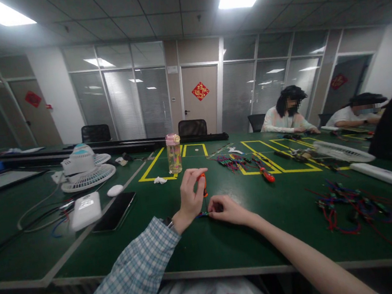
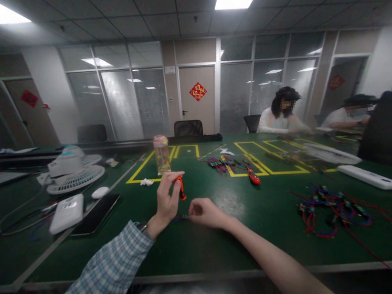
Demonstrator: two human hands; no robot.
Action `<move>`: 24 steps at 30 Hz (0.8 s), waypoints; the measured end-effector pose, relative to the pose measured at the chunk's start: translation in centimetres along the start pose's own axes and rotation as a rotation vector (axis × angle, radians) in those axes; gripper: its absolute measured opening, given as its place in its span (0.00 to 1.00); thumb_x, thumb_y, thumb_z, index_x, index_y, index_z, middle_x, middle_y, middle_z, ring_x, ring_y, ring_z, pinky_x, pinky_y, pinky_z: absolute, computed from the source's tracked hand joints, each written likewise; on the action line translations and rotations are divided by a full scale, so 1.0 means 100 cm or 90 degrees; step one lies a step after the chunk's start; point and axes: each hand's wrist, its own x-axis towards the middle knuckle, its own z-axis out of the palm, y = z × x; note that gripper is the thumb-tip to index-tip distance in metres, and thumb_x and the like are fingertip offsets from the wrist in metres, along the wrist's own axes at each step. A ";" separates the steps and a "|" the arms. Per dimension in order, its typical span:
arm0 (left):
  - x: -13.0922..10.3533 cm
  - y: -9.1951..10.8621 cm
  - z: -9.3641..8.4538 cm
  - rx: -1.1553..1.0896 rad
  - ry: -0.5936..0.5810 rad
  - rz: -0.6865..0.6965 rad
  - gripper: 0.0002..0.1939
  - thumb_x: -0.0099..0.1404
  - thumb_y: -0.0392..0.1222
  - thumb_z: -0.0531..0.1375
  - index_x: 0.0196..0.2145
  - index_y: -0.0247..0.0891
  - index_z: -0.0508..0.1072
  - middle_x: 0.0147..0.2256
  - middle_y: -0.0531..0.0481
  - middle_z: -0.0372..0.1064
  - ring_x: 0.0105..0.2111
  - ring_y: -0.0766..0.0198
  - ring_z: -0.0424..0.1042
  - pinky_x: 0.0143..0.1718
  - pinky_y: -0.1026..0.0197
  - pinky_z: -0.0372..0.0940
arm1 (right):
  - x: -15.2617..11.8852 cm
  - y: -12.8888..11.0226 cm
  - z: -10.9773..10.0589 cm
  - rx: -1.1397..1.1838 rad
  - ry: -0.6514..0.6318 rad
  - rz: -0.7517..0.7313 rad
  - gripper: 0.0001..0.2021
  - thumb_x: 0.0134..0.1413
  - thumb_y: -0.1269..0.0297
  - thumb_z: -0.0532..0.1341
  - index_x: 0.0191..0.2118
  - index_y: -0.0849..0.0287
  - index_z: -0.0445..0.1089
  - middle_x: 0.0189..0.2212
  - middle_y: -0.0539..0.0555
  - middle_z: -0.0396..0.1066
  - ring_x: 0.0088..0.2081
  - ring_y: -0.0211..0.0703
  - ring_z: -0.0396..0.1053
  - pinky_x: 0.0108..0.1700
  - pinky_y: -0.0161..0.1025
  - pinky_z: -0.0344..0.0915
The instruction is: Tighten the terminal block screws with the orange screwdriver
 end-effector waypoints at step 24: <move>0.000 0.000 0.001 0.029 -0.004 0.045 0.12 0.66 0.38 0.56 0.47 0.41 0.70 0.36 0.50 0.60 0.37 0.65 0.64 0.38 0.62 0.62 | 0.001 0.003 0.001 0.000 0.003 0.004 0.03 0.44 0.74 0.61 0.28 0.62 0.69 0.21 0.46 0.64 0.24 0.33 0.61 0.27 0.29 0.56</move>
